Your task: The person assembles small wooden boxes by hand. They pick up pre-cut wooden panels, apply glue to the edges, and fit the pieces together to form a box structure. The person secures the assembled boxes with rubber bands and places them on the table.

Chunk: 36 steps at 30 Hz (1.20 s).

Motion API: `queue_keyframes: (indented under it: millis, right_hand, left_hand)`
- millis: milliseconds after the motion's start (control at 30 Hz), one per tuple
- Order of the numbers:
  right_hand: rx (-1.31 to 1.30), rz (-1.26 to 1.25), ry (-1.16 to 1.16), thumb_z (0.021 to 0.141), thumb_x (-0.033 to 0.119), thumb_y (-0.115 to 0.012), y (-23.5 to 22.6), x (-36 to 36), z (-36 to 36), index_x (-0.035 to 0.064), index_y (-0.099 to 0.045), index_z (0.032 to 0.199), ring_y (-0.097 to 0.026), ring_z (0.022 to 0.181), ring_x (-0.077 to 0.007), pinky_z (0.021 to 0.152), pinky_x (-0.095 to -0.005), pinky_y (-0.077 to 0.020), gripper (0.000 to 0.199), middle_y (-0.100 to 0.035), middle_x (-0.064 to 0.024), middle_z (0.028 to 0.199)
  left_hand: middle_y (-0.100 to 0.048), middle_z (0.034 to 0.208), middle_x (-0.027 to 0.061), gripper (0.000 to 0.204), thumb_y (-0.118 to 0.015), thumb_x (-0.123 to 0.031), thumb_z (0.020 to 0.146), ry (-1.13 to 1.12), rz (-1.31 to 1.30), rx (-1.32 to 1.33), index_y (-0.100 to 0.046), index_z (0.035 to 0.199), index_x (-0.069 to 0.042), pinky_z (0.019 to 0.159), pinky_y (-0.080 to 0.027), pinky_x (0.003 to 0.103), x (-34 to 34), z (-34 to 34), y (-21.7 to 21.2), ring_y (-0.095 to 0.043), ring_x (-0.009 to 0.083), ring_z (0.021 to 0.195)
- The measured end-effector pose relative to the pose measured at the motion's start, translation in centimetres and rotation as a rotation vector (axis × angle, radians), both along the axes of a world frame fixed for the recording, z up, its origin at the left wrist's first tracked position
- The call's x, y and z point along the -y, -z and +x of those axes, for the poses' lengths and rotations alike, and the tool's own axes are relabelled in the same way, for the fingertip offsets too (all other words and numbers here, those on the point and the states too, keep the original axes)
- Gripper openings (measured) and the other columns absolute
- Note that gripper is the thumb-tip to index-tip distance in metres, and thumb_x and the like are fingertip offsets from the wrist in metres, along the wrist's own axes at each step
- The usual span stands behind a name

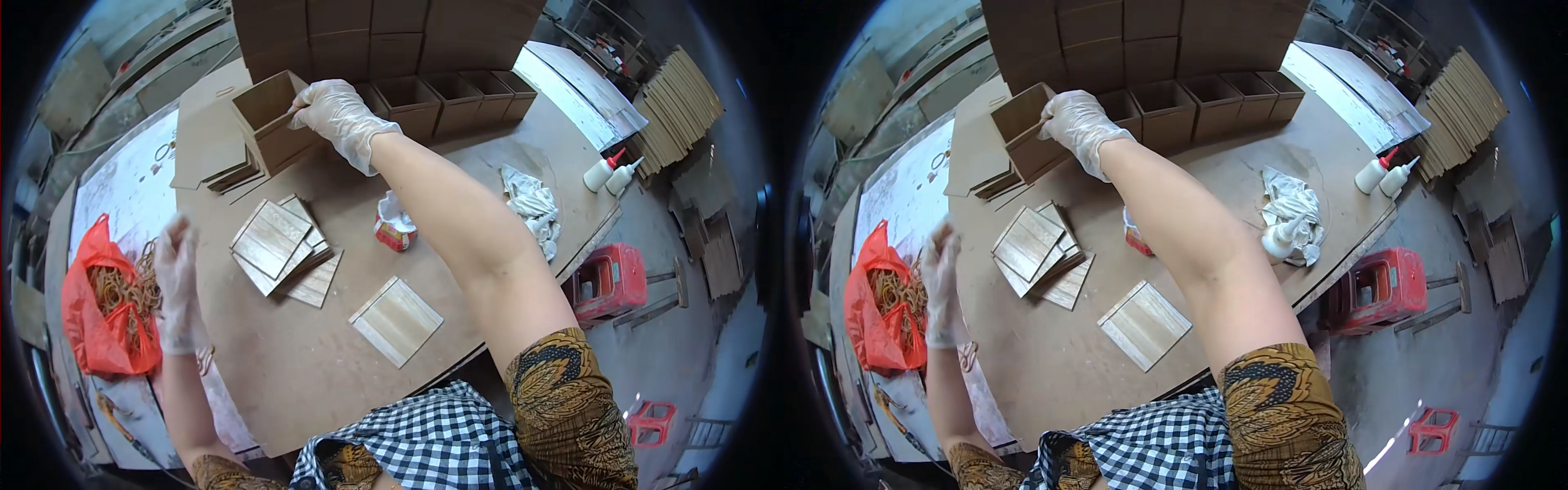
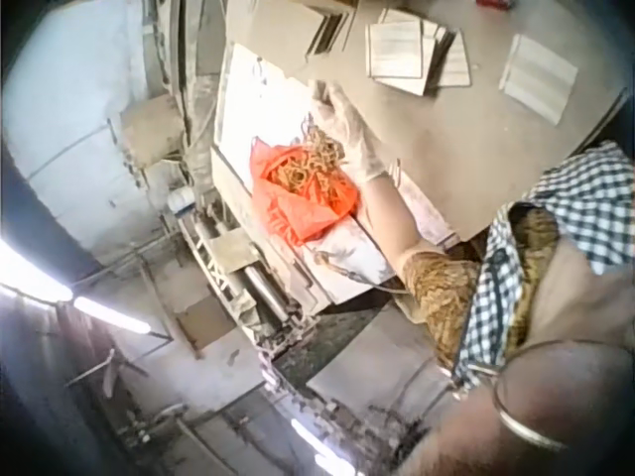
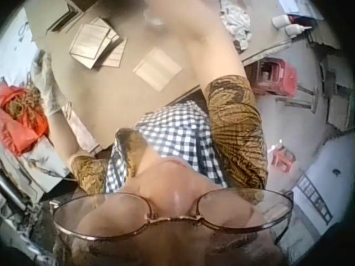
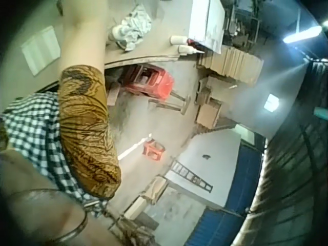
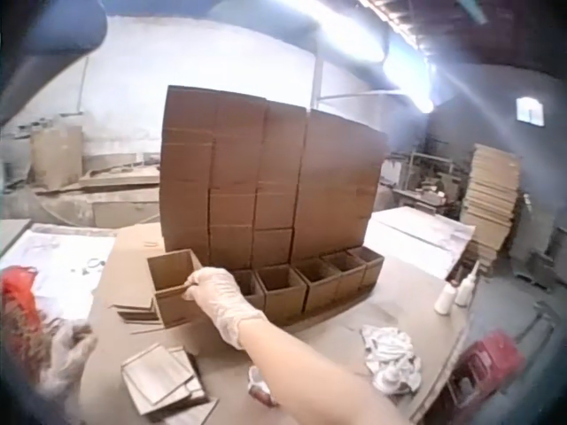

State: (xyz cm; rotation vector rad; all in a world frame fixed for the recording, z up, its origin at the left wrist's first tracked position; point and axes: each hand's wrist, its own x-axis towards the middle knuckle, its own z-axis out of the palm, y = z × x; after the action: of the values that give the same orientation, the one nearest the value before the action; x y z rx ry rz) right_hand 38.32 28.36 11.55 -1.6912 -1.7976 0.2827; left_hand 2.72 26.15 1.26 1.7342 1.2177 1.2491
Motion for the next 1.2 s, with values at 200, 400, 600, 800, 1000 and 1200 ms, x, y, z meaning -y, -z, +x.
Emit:
queue_keyframes:
  millis: [200, 400, 600, 800, 1000, 1200]
  right_hand:
    - [0.211, -0.217, -0.018, 0.072, 0.029, -0.08, 2.7, -2.2, -0.5, 0.0122, -0.076, 0.103, -0.068, 0.101, -0.0308, 0.093, -0.0383, -0.0513, 0.035, -0.072, -0.0139, 0.103]
    - [0.319, -0.381, 0.036, 0.082, 0.039, -0.076, 4.1, -2.9, -0.5, 0.0133, -0.072, 0.113, -0.065, 0.111, -0.0343, 0.095, -0.0448, -0.0513, 0.041, -0.069, -0.0148, 0.116]
    - [0.326, -0.23, 0.143, 0.081, 0.031, -0.076, 4.8, -3.0, -1.3, 0.0079, -0.074, 0.093, -0.066, 0.097, -0.0349, 0.087, -0.0437, -0.0514, 0.026, -0.071, -0.0159, 0.099]
    - [0.314, -0.311, 0.183, 0.08, 0.031, -0.077, 4.0, -2.9, -2.2, 0.0074, -0.074, 0.096, -0.066, 0.1, -0.0353, 0.088, -0.0438, -0.0514, 0.028, -0.071, -0.0159, 0.101]
    - [0.261, -0.37, 0.207, 0.079, 0.035, -0.078, 3.9, -3.0, -0.8, 0.009, -0.072, 0.112, -0.065, 0.106, -0.033, 0.092, -0.0432, -0.0503, 0.042, -0.071, -0.014, 0.11]
    - [-0.752, -0.01, -0.069, 0.09, 0.033, -0.069, -2.2, 4.3, -6.2, 0.0001, -0.064, 0.12, -0.07, 0.062, -0.0191, 0.067, -0.0342, -0.0569, 0.045, -0.073, -0.0151, 0.102]
  left_hand:
    - [-0.066, 0.115, 0.0098, 0.023, -0.062, -0.004, 0.095, 0.073, -0.108, 0.024, -0.063, 0.118, 0.002, 0.097, -0.048, 0.031, 13.7, -1.2, 1.0, -0.062, 0.0176, 0.107]
    - [-0.067, 0.113, 0.0097, 0.019, -0.059, 0.003, 0.095, 0.08, -0.121, 0.26, -0.065, 0.113, 0.001, 0.094, -0.049, 0.029, 17.2, 0.6, 3.4, -0.063, 0.0164, 0.104]
    - [-0.069, 0.107, 0.0096, 0.018, -0.061, 0.005, 0.093, 0.044, -0.019, 0.171, -0.065, 0.111, 0.002, 0.086, -0.053, 0.028, 16.8, 0.0, 4.5, -0.065, 0.0153, 0.095]
    - [-0.069, 0.106, 0.0099, 0.017, -0.062, 0.005, 0.092, 0.01, -0.037, 0.136, -0.066, 0.109, 0.003, 0.084, -0.053, 0.027, 17.2, -0.1, 4.5, -0.066, 0.0148, 0.092]
    - [-0.066, 0.118, 0.0121, 0.024, -0.059, 0.005, 0.093, 0.029, 0.038, 0.093, -0.062, 0.117, 0.002, 0.095, -0.049, 0.031, 17.1, 0.3, 3.9, -0.063, 0.0174, 0.106]
    - [-0.059, 0.129, 0.0154, 0.035, -0.053, -0.02, 0.102, 0.04, -0.011, 0.385, -0.053, 0.13, 0.0, 0.106, -0.043, 0.039, 18.4, 3.1, -1.7, -0.057, 0.024, 0.12]
